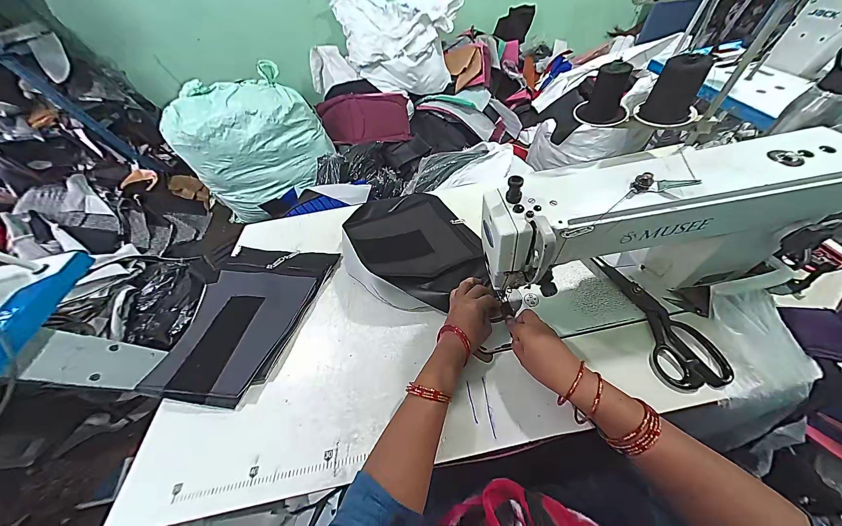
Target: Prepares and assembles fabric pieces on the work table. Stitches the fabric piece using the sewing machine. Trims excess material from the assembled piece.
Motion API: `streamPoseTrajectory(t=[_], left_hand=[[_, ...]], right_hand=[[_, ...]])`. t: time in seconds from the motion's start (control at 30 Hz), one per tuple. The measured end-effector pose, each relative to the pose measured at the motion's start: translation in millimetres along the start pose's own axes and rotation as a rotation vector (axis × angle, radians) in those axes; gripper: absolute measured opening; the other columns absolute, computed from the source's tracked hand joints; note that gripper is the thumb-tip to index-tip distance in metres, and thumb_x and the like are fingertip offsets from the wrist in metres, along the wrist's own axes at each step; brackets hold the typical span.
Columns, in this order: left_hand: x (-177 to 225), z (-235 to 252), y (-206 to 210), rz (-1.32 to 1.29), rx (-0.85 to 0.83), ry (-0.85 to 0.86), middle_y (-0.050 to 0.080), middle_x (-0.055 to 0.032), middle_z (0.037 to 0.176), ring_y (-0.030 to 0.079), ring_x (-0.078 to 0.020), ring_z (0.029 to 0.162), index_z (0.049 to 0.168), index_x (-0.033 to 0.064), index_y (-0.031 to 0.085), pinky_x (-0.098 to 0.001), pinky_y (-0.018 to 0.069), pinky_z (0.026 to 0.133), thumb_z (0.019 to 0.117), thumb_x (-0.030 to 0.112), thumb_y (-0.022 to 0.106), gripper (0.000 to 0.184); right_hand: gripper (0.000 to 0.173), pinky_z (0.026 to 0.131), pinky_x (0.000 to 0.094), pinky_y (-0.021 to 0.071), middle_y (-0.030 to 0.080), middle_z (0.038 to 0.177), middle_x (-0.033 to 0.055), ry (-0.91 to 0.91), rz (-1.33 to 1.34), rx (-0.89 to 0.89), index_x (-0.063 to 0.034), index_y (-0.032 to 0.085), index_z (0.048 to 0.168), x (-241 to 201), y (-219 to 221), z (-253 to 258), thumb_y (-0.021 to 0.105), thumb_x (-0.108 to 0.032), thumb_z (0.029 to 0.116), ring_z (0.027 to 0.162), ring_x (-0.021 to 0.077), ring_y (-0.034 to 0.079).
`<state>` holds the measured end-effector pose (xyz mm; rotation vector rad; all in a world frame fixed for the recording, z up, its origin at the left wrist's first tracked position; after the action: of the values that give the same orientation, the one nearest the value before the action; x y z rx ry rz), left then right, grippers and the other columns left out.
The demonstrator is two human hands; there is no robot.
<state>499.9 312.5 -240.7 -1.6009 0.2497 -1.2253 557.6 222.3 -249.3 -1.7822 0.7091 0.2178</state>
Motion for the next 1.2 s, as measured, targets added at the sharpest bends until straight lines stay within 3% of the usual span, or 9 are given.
streamPoseTrajectory(t=[0.37, 0.5, 0.6, 0.67, 0.83, 0.93, 1.0, 1.1, 1.2], left_hand=[[-3, 5, 1, 0.091, -0.039, -0.109, 0.064, -0.0136, 0.139, 0.041, -0.0364, 0.147, 0.124, 0.0056, 0.072, -0.0567, 0.0282, 0.120, 0.0949, -0.004, 0.050, 0.038], [-8, -9, -24, -0.166, 0.371, 0.054, 0.073, -0.0218, 0.116, 0.063, -0.0399, 0.123, 0.102, -0.0042, 0.077, -0.0518, 0.0451, 0.110, 0.0891, -0.008, 0.058, 0.024], [-22, -22, -41, -0.234, 0.649, 0.038, 0.071, -0.0224, 0.108, 0.067, -0.0345, 0.107, 0.103, -0.0045, 0.077, -0.0442, 0.0538, 0.097, 0.0870, -0.007, 0.056, 0.027], [-25, -25, -44, -0.133, 0.689, 0.008, 0.072, -0.0238, 0.110, 0.068, -0.0408, 0.111, 0.106, -0.0035, 0.077, -0.0538, 0.0514, 0.101, 0.0871, -0.006, 0.057, 0.028], [-33, -14, -46, -0.090, 0.498, -0.167, 0.070, -0.0246, 0.117, 0.066, -0.0422, 0.114, 0.120, -0.0011, 0.074, -0.0576, 0.0466, 0.105, 0.0973, 0.007, 0.058, 0.029], [-36, -17, -48, -0.130, 0.498, -0.159, 0.070, -0.0244, 0.114, 0.067, -0.0409, 0.111, 0.121, -0.0010, 0.073, -0.0570, 0.0488, 0.102, 0.0992, 0.010, 0.058, 0.029], [-38, -18, -49, -0.149, 0.533, -0.122, 0.070, -0.0237, 0.110, 0.068, -0.0392, 0.106, 0.122, -0.0009, 0.073, -0.0565, 0.0521, 0.097, 0.0972, 0.009, 0.060, 0.029], [-38, -16, -58, -0.164, 0.487, -0.140, 0.071, -0.0243, 0.108, 0.070, -0.0361, 0.102, 0.125, -0.0036, 0.070, -0.0479, 0.0556, 0.095, 0.0948, 0.007, 0.064, 0.033], [-37, 5, -73, -0.128, 0.030, -0.328, 0.069, -0.0241, 0.120, 0.065, -0.0351, 0.117, 0.132, -0.0012, 0.067, -0.0467, 0.0475, 0.107, 0.1041, 0.019, 0.057, 0.036]], right_hand=[[0.042, 0.105, 0.0419, 0.0473, 0.051, 0.141, 0.0283, 0.032, -0.009, -0.045, 0.0067, 0.051, 0.145, -3, -5, 10, 0.044, -0.004, 0.1049, 0.125, 0.0364, 0.057], [0.040, 0.103, 0.0411, 0.0487, 0.058, 0.132, 0.0277, -0.054, 0.065, 0.096, 0.0078, 0.057, 0.139, 0, -8, 7, 0.046, -0.001, 0.1018, 0.120, 0.0354, 0.060], [0.032, 0.087, 0.0411, 0.0554, 0.068, 0.109, 0.0255, -0.218, 0.203, 0.405, 0.0064, 0.071, 0.122, 9, -14, -1, 0.055, 0.000, 0.0946, 0.097, 0.0328, 0.067], [0.028, 0.077, 0.0355, 0.0570, 0.070, 0.101, 0.0224, -0.274, 0.329, 0.566, 0.0048, 0.075, 0.115, 20, -20, -4, 0.058, -0.004, 0.0944, 0.084, 0.0258, 0.068], [0.022, 0.076, 0.0382, 0.0538, 0.069, 0.093, 0.0166, -0.055, 0.586, 0.641, 0.0082, 0.068, 0.108, 52, -52, 22, 0.064, -0.010, 0.0956, 0.081, 0.0190, 0.065], [0.044, 0.098, 0.0327, 0.0506, 0.064, 0.119, 0.0252, -0.049, 0.656, 0.523, 0.0163, 0.052, 0.131, 59, -53, 45, 0.065, -0.002, 0.0927, 0.109, 0.0215, 0.063], [0.041, 0.097, 0.0318, 0.0491, 0.062, 0.120, 0.0269, 0.002, 0.635, 0.476, 0.0177, 0.052, 0.130, 63, -44, 57, 0.063, 0.000, 0.0948, 0.109, 0.0227, 0.061], [0.046, 0.112, 0.0388, 0.0405, 0.058, 0.135, 0.0334, 0.088, 0.529, 0.415, 0.0183, 0.051, 0.135, 52, -42, 57, 0.063, -0.003, 0.0968, 0.129, 0.0336, 0.055], [0.047, 0.109, 0.0305, 0.0402, 0.058, 0.132, 0.0316, 0.063, 0.630, 0.449, 0.0206, 0.050, 0.132, 53, -42, 53, 0.066, -0.003, 0.0940, 0.123, 0.0247, 0.055]])
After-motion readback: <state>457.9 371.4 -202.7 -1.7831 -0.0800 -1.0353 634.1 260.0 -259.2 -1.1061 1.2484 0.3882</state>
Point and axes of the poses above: each hand's wrist, its own z-axis towards the middle knuckle, its own y-axis out of the palm, x = y × z, the point moved 9 cm from there along z, towards the middle knuckle
